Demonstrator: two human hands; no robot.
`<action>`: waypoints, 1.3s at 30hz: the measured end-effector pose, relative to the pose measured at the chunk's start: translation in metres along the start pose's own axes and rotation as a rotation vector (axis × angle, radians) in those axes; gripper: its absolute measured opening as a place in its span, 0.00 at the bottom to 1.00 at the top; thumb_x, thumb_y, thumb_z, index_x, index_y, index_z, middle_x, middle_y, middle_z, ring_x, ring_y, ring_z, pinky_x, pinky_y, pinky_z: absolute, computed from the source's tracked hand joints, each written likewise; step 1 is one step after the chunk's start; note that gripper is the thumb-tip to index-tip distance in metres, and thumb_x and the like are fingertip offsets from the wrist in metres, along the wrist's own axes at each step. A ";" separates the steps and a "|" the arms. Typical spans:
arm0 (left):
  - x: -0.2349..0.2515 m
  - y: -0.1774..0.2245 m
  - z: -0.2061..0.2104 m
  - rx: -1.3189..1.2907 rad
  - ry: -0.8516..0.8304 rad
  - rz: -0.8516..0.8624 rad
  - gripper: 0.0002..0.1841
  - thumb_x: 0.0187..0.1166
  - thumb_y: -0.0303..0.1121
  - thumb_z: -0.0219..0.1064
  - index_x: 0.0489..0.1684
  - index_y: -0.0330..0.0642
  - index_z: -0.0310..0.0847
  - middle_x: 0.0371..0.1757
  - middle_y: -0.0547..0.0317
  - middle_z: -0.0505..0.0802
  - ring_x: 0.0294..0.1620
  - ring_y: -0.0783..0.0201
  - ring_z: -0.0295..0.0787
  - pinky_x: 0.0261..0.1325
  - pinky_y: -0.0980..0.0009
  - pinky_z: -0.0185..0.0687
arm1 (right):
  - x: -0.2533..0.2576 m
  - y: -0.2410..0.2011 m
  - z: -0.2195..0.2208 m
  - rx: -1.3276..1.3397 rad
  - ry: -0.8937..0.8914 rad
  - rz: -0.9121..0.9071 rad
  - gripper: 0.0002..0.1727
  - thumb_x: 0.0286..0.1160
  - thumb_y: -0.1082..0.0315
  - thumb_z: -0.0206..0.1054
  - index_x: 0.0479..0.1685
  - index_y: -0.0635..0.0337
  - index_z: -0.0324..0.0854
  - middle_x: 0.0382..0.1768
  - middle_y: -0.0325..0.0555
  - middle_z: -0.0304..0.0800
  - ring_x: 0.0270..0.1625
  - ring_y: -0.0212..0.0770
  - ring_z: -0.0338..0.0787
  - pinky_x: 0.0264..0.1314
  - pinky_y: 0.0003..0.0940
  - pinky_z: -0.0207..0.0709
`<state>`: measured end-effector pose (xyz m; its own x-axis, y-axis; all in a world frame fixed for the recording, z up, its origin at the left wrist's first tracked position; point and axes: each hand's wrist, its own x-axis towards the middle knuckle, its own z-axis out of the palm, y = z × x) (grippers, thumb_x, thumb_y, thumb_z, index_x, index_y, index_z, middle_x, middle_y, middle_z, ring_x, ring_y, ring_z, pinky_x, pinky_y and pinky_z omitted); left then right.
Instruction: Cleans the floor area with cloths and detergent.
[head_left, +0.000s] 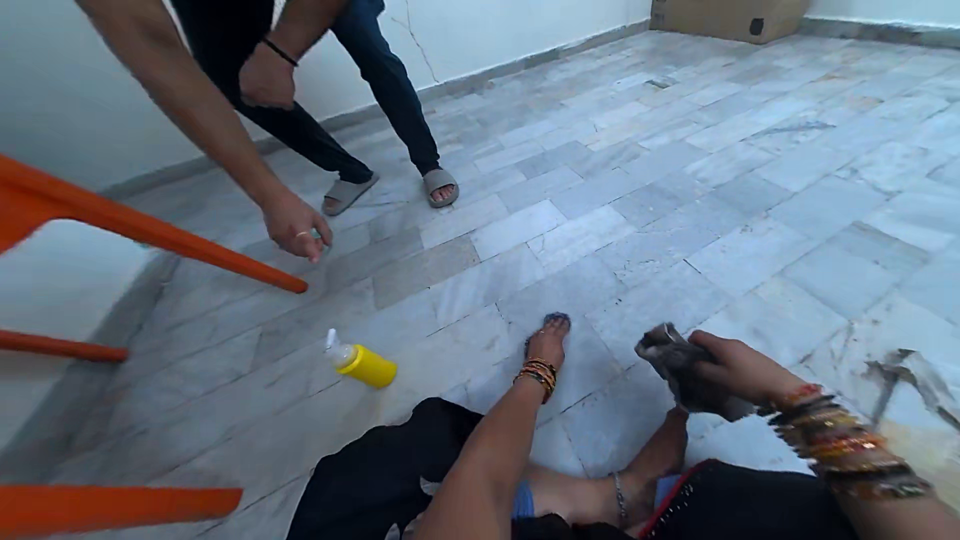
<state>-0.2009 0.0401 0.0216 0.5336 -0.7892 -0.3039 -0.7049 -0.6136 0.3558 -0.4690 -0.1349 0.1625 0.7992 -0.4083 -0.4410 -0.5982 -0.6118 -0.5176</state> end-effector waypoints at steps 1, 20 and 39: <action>-0.006 0.009 -0.011 -0.044 -0.047 -0.020 0.30 0.86 0.18 0.47 0.88 0.47 0.68 0.90 0.54 0.72 0.91 0.52 0.65 0.91 0.49 0.59 | -0.002 0.002 0.002 0.082 0.052 0.022 0.16 0.84 0.66 0.65 0.65 0.63 0.81 0.51 0.63 0.90 0.56 0.59 0.90 0.63 0.61 0.78; -0.107 -0.077 -0.183 -0.956 0.387 -0.067 0.21 0.87 0.17 0.54 0.77 0.33 0.75 0.73 0.40 0.86 0.70 0.56 0.84 0.74 0.58 0.75 | 0.061 -0.031 0.036 0.986 0.408 0.134 0.26 0.86 0.74 0.61 0.83 0.60 0.68 0.61 0.58 0.87 0.52 0.43 0.89 0.58 0.43 0.83; -0.096 0.030 -0.115 -0.705 -0.064 0.052 0.29 0.84 0.45 0.70 0.76 0.34 0.72 0.70 0.39 0.86 0.59 0.45 0.91 0.61 0.46 0.87 | 0.051 -0.100 0.070 1.287 0.291 0.075 0.09 0.85 0.73 0.63 0.57 0.65 0.74 0.43 0.49 0.85 0.40 0.38 0.87 0.47 0.37 0.84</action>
<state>-0.2196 0.0948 0.1633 0.4635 -0.8282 -0.3150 -0.2463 -0.4620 0.8520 -0.3722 -0.0472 0.1409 0.6483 -0.6416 -0.4099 -0.1400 0.4287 -0.8925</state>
